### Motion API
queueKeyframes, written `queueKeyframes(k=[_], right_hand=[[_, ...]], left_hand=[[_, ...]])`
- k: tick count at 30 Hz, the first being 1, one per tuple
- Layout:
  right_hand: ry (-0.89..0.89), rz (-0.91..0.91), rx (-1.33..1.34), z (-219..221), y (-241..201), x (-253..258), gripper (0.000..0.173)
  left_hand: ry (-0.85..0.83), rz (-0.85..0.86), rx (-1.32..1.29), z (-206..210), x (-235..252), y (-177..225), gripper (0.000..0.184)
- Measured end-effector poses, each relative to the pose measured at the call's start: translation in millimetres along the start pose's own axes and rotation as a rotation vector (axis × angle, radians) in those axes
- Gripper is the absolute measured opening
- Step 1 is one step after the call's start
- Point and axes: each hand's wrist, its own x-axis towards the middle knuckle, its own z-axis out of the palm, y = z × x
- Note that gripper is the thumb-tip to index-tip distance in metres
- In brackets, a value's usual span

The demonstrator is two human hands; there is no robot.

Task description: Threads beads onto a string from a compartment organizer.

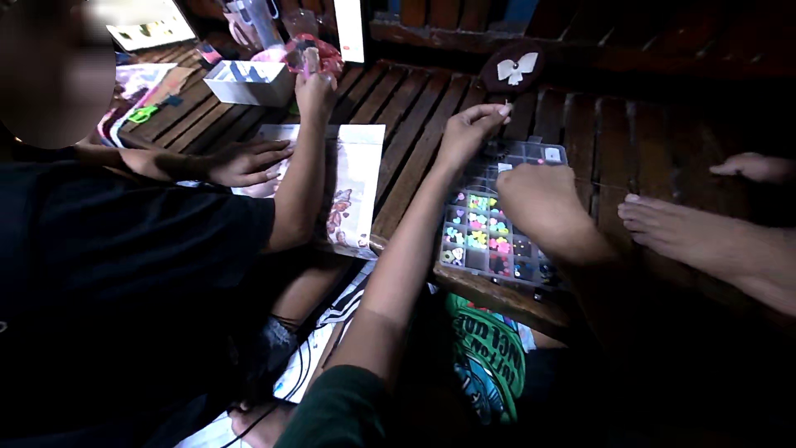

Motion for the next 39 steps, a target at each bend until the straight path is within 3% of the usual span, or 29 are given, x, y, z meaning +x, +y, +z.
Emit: queueKeyframes(k=[6,8,13,16,21,27,32,34,35,36,37,38,39], right_hand=[[-0.234,-0.003,-0.076,-12,-16,-1,0.022],[-0.237,-0.021,-0.150,-13,-16,2,0.025],[0.045,-0.065,-0.152,22,-8,15,0.022],[-0.006,-0.031,-0.116,18,-13,11,0.022],[0.141,-0.093,-0.210,42,-13,16,0.014],[-0.196,-0.055,-0.184,12,-24,5,0.025],[-0.157,-0.041,-0.172,31,-19,12,0.021],[-0.224,-0.032,-0.149,24,-13,12,0.025],[-0.191,-0.054,-0.097,20,-9,9,0.027],[-0.016,-0.131,-0.036,29,-1,4,0.026],[0.305,-0.249,0.032,53,8,5,0.021],[0.343,-0.271,0.051,54,8,-1,0.021],[0.017,-0.196,-0.004,21,3,-13,0.028]], left_hand=[[-0.014,0.020,-0.027,3,-1,-3,0.018],[-0.017,0.008,-0.026,3,0,-3,0.019],[-0.033,-0.003,-0.032,4,1,-5,0.020],[-0.046,0.015,-0.016,4,1,-7,0.022],[-0.044,0.007,-0.025,4,-1,-4,0.020],[-0.025,0.036,0.019,3,6,-20,0.017],[-0.020,0.033,0.016,2,3,-17,0.018],[-0.033,0.015,-0.019,7,2,-9,0.022],[-0.033,0.024,-0.025,8,3,-7,0.022],[-0.028,0.021,-0.031,7,3,-4,0.022],[-0.023,0.003,-0.030,6,0,-2,0.023],[-0.023,-0.020,-0.026,5,-6,-1,0.023],[-0.032,-0.036,-0.010,7,-10,1,0.023]])
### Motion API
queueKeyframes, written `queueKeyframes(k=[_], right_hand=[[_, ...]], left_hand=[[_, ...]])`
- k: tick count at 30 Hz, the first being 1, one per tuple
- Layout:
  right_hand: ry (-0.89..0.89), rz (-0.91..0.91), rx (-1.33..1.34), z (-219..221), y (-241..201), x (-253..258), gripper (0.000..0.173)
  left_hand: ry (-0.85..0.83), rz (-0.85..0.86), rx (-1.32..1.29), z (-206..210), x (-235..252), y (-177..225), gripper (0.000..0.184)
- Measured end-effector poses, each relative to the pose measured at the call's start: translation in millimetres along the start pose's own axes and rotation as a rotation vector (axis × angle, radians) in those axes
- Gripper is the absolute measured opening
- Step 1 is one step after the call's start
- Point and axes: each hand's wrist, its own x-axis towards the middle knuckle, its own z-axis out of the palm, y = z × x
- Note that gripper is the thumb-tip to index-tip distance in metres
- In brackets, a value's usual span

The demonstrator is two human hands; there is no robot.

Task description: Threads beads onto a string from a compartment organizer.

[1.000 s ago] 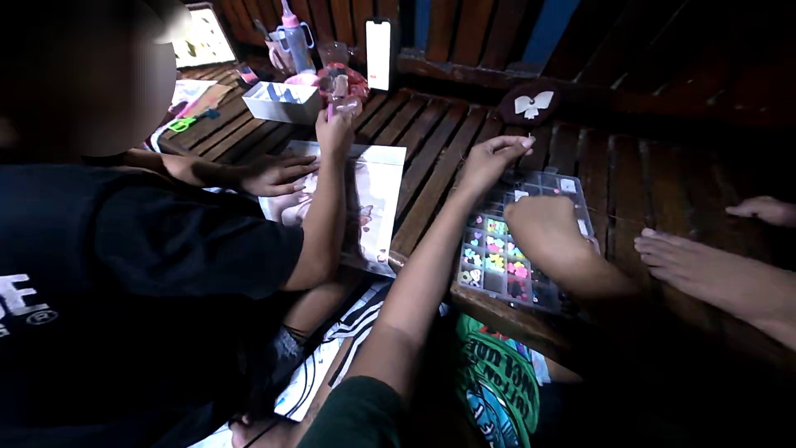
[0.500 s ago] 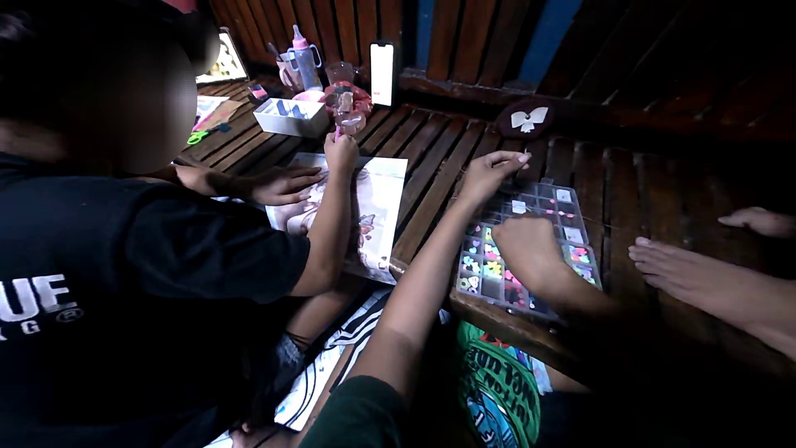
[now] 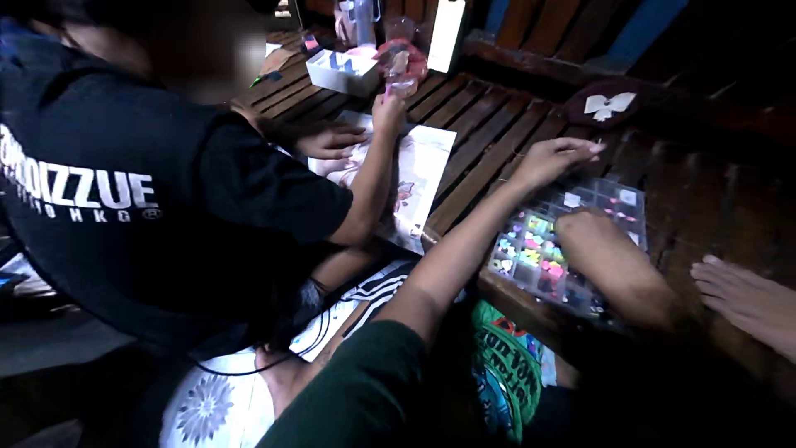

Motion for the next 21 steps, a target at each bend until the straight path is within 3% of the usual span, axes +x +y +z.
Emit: queueKeyframes(k=[1,3,4,6,8,9,11,12,15,19,21], right_hand=[[-0.206,0.044,-0.031,-21,-2,0,0.029],[-0.251,0.052,-0.019,-25,2,1,0.028],[-0.164,0.047,-0.001,-16,4,0,0.026],[0.206,0.022,0.028,28,15,11,0.013],[-0.123,0.076,-0.005,9,14,22,0.024],[-0.160,0.067,-0.030,12,14,29,0.025],[0.098,0.044,-0.063,54,19,52,0.017],[0.098,0.067,-0.077,62,18,60,0.018],[-0.031,0.117,-0.084,62,12,71,0.024],[0.048,0.131,-0.097,57,4,60,0.020],[-0.193,0.159,-0.119,20,-10,44,0.026]], left_hand=[[-0.014,-0.003,0.021,1,0,1,0.023],[-0.027,0.014,0.060,3,3,0,0.023],[-0.021,0.019,0.061,2,4,-2,0.023],[-0.007,0.010,0.051,1,7,-5,0.022],[-0.006,-0.004,0.038,0,9,-7,0.022],[-0.007,-0.006,0.036,0,9,-7,0.021],[-0.006,-0.006,0.028,-1,11,-10,0.021],[-0.008,-0.007,0.024,-1,11,-10,0.021],[-0.011,-0.010,0.028,0,10,-10,0.021],[-0.017,-0.014,0.018,1,7,-7,0.021],[-0.007,-0.017,0.002,1,6,-5,0.021]])
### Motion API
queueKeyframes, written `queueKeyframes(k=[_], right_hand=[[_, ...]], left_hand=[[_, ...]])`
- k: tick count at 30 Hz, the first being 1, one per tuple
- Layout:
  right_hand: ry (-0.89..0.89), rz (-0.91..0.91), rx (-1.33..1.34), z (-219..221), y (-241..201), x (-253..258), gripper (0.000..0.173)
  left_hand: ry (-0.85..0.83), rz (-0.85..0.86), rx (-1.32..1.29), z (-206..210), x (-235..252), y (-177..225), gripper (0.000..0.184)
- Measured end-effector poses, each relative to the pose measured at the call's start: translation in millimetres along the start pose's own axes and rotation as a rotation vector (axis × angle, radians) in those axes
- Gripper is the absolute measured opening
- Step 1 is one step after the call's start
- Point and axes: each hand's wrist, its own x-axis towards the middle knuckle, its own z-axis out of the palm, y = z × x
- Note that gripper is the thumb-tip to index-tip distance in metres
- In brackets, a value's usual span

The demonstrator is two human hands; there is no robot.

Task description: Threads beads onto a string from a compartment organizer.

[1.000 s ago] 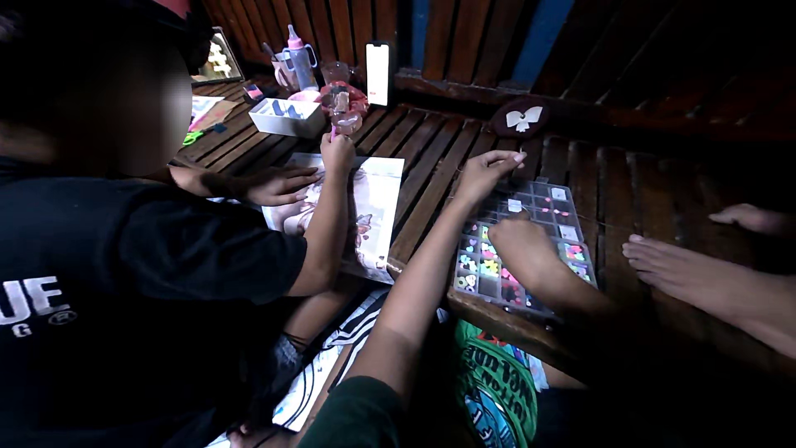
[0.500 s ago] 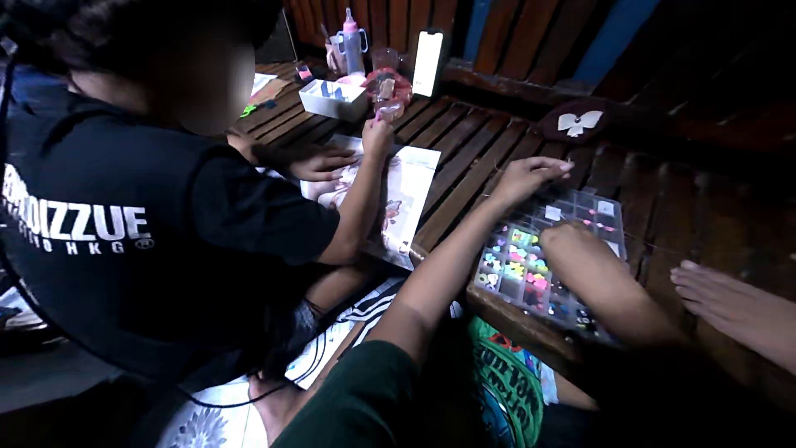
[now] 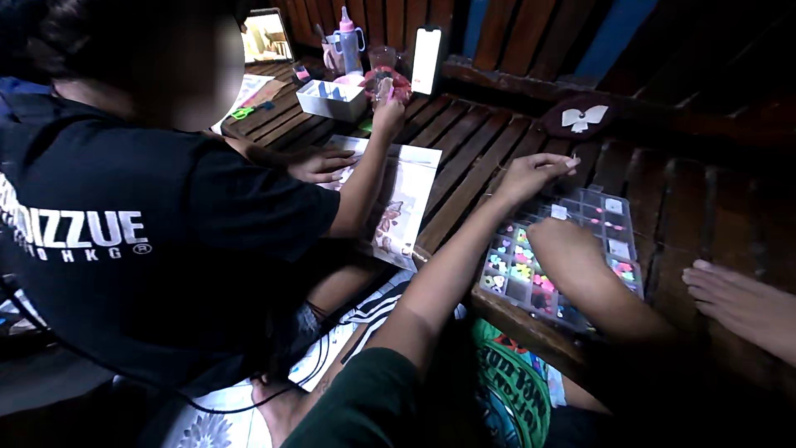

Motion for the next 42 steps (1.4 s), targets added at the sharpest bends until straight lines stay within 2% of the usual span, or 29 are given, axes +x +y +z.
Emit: queueKeyframes(k=[2,6,9,10,14,17,18,19,20,21,22,23,24,27,31,34,42], right_hand=[[-0.126,-0.020,-0.026,-16,0,-11,0.029],[0.033,-0.015,-0.052,-5,4,-19,0.017],[-0.216,-0.065,-0.157,-31,7,-24,0.031],[-0.225,-0.070,-0.158,-32,9,-24,0.031],[-0.011,-0.062,-0.019,-15,15,-31,0.021],[-0.018,-0.077,0.008,-23,14,-35,0.023],[0.156,-0.085,0.027,-6,16,-31,0.022],[0.485,-0.122,0.044,25,20,-19,0.018],[0.647,-0.148,0.043,38,21,-13,0.016],[0.519,-0.130,0.031,24,18,-24,0.016],[0.134,-0.087,-0.007,-15,11,-43,0.021],[-0.098,-0.071,-0.050,-39,7,-48,0.024],[-0.149,-0.072,-0.069,-45,6,-50,0.023],[-0.118,-0.089,-0.098,-37,11,-47,0.019],[-0.228,-0.114,-0.169,-36,17,-35,0.023],[-0.170,-0.146,-0.136,-28,22,-33,0.016],[-0.151,-0.147,-0.154,-20,25,-32,0.025]], left_hand=[[-0.001,-0.002,-0.007,0,0,1,0.022],[-0.004,-0.005,-0.008,1,1,-1,0.021],[-0.015,-0.020,-0.002,2,-1,2,0.021],[-0.014,-0.021,-0.003,2,-1,2,0.021],[-0.009,-0.009,0.002,2,1,1,0.020],[-0.016,0.003,0.013,2,0,2,0.021],[-0.016,0.010,0.011,2,1,1,0.021],[-0.014,0.015,0.008,2,1,0,0.021],[-0.010,0.016,0.004,2,1,-1,0.021],[-0.009,0.013,-0.001,1,1,0,0.022],[-0.012,0.010,-0.005,0,0,1,0.023],[-0.014,0.005,-0.003,0,0,3,0.024],[-0.014,0.001,0.001,-1,0,4,0.024],[-0.035,-0.009,0.009,2,-2,7,0.024],[-0.071,0.011,-0.011,6,-1,5,0.023],[-0.073,0.017,0.016,6,-2,7,0.023],[-0.068,0.038,0.006,7,-1,7,0.022]])
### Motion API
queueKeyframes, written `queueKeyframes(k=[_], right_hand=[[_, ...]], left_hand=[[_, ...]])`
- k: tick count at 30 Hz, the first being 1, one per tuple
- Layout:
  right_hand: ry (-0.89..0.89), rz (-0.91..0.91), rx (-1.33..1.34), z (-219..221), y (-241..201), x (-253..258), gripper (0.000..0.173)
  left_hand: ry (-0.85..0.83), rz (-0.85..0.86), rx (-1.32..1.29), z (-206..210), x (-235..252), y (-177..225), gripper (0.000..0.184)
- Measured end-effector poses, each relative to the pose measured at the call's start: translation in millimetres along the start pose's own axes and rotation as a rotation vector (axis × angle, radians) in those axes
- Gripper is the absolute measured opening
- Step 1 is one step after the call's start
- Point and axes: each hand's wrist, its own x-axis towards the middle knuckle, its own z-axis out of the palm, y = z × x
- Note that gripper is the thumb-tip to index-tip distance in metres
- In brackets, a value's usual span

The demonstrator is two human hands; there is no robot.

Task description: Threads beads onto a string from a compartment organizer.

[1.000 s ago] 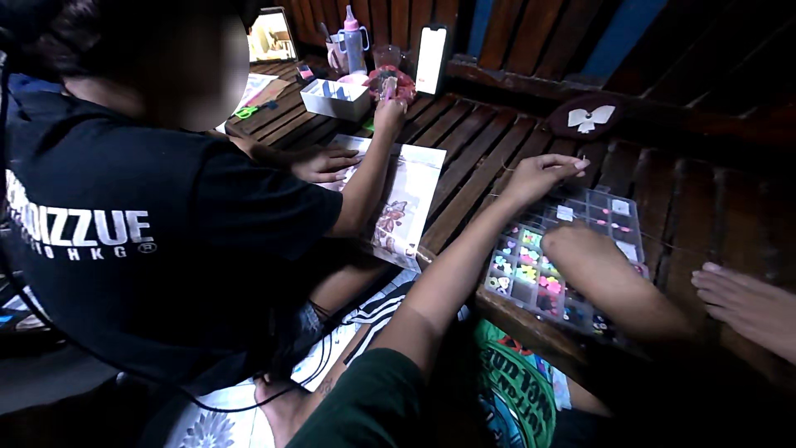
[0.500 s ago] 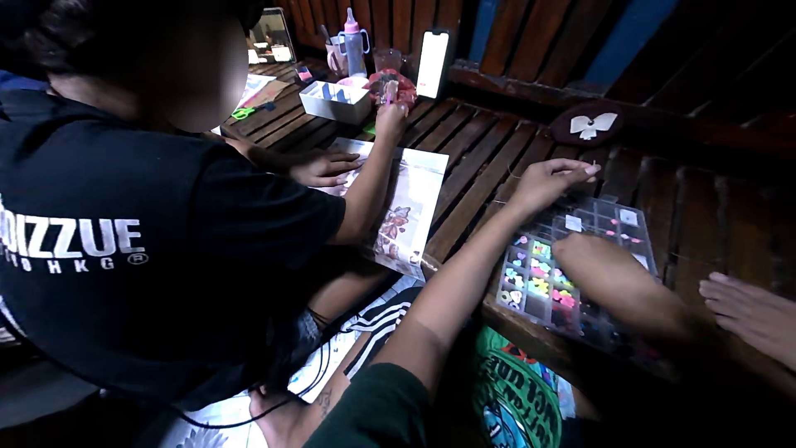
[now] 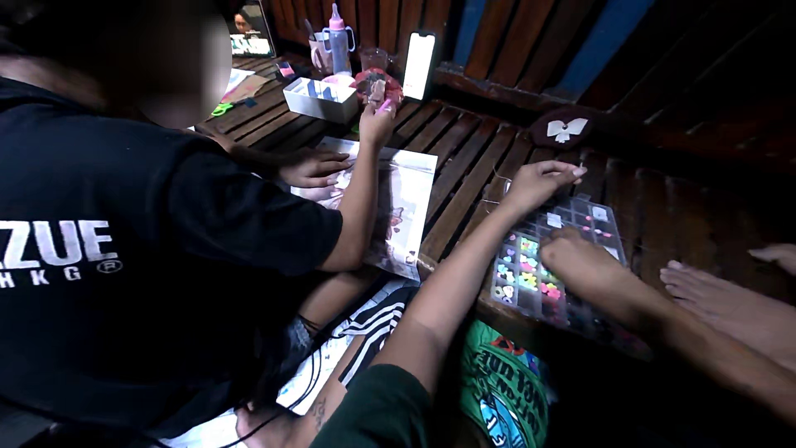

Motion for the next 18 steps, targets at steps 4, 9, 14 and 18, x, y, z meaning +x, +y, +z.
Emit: queueKeyframes(k=[4,9,14,18], right_hand=[[0.057,0.002,0.118,2,6,-1,0.018],[-0.051,0.066,0.159,-27,6,-1,0.017],[-0.092,0.087,0.141,-34,-3,3,0.019],[-0.056,0.155,0.210,-31,-6,2,0.020]], left_hand=[[-0.020,0.014,0.004,0,0,-2,0.025],[-0.020,0.000,-0.052,0,0,-2,0.024],[0.006,0.001,-0.088,1,1,-4,0.022],[0.003,-0.011,-0.114,2,-1,-1,0.022]])
